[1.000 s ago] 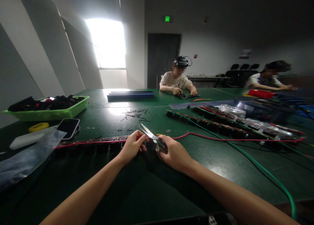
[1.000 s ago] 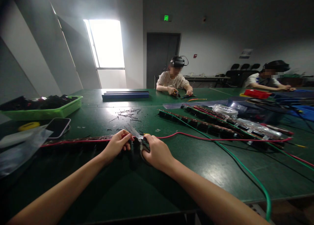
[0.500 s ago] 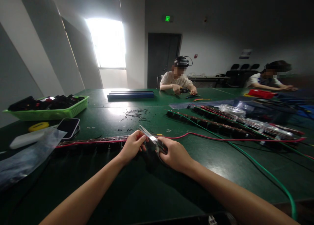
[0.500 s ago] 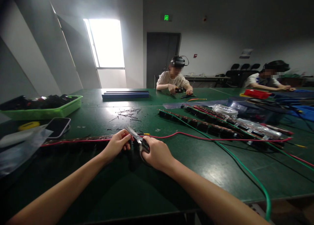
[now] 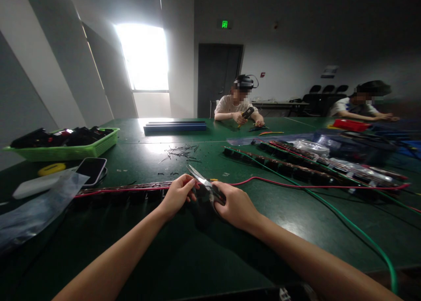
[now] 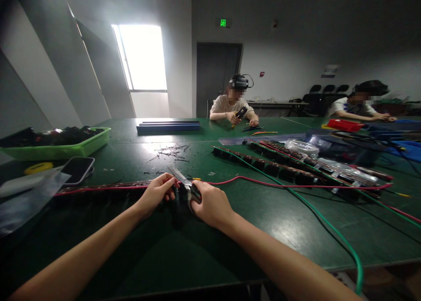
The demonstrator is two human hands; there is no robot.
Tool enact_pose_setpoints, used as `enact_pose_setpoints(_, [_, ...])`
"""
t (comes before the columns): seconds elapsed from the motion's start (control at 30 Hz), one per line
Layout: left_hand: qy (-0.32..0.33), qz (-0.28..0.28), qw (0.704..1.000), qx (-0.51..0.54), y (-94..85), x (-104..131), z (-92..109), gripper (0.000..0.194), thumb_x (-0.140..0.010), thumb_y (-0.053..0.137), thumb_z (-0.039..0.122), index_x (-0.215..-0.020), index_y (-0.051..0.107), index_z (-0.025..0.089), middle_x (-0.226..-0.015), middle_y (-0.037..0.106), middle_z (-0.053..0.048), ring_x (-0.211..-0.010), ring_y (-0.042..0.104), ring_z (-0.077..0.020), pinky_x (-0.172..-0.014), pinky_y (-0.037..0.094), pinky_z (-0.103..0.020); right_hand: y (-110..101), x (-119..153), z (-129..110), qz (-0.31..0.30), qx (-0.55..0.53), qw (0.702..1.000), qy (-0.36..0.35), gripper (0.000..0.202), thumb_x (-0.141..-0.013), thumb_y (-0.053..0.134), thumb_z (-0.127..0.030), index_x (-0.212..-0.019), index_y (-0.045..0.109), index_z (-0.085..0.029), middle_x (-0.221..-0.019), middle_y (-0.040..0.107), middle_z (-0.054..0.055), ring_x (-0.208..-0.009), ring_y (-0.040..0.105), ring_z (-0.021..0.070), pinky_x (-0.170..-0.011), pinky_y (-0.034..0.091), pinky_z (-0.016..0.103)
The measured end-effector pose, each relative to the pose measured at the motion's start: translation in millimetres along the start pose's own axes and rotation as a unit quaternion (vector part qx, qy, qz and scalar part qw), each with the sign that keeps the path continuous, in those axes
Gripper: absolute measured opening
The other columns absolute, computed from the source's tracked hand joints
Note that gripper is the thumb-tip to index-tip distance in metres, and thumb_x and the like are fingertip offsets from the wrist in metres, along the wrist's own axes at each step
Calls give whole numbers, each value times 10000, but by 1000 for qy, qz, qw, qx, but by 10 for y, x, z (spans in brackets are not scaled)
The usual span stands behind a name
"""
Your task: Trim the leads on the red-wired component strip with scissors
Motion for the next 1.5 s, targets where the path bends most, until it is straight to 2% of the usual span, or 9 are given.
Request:
enact_pose_setpoints(0.13, [3, 13, 1000, 0, -13, -5, -1, 222, -825, 540, 377, -854, 528, 157, -811, 639, -15, -476, 557, -53, -414, 371, -158, -23, 8, -19, 15, 5, 1000, -6, 477, -754, 576, -247, -1227, 522, -210, -1102, 619, 76, -929, 589, 203, -783, 419, 265])
enact_pose_setpoints(0.37, [7, 35, 999, 28, -27, -1, 20, 229, -812, 549, 394, -823, 518, 167, -784, 641, -3, -483, 564, -57, -413, 352, -154, 0, -1, 7, -4, 7, 1000, 10, 450, -742, 580, -235, -1191, 562, -219, -1102, 638, 70, -901, 601, 201, -745, 418, 254])
enact_pose_setpoints(0.57, [1, 46, 998, 34, -28, 11, 27, 235, -796, 574, 392, -823, 523, 165, -770, 640, -7, -486, 566, -60, -414, 349, -151, 9, 3, 16, -21, 33, 999, 12, 328, -765, 572, -271, -1088, 626, -257, -956, 699, 31, -827, 634, 202, -676, 405, 245])
enact_pose_setpoints(0.87, [4, 44, 999, 28, -33, 4, 15, 247, -803, 564, 407, -825, 528, 164, -776, 639, -6, -481, 556, -55, -418, 355, -153, -7, -2, 26, -19, 49, 999, 6, 383, -763, 578, -259, -1143, 624, -278, -1046, 697, 30, -921, 642, 223, -753, 421, 265])
enact_pose_setpoints(1.33, [-23, 49, 997, 53, -35, 21, 35, 254, -795, 566, 407, -808, 562, 153, -798, 640, -22, -503, 562, -60, -441, 358, -163, 0, 1, 24, -23, 42, 999, 16, 312, -767, 567, -249, -1073, 624, -265, -952, 697, 21, -825, 630, 199, -652, 384, 239])
enact_pose_setpoints(1.5, [-29, 55, 997, 45, -43, 20, 32, 212, -810, 543, 363, -811, 551, 151, -787, 631, -15, -507, 554, -53, -452, 355, -158, 21, -1, 38, -19, 44, 999, 10, 386, -750, 558, -207, -1136, 563, -228, -1058, 651, 52, -855, 605, 196, -672, 389, 246])
Point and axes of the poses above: each hand's wrist, its own x-axis away from the middle knuckle, its own y-axis out of the palm, z = x × y, the point moved 4 cm from there along -x, towards the middle knuckle
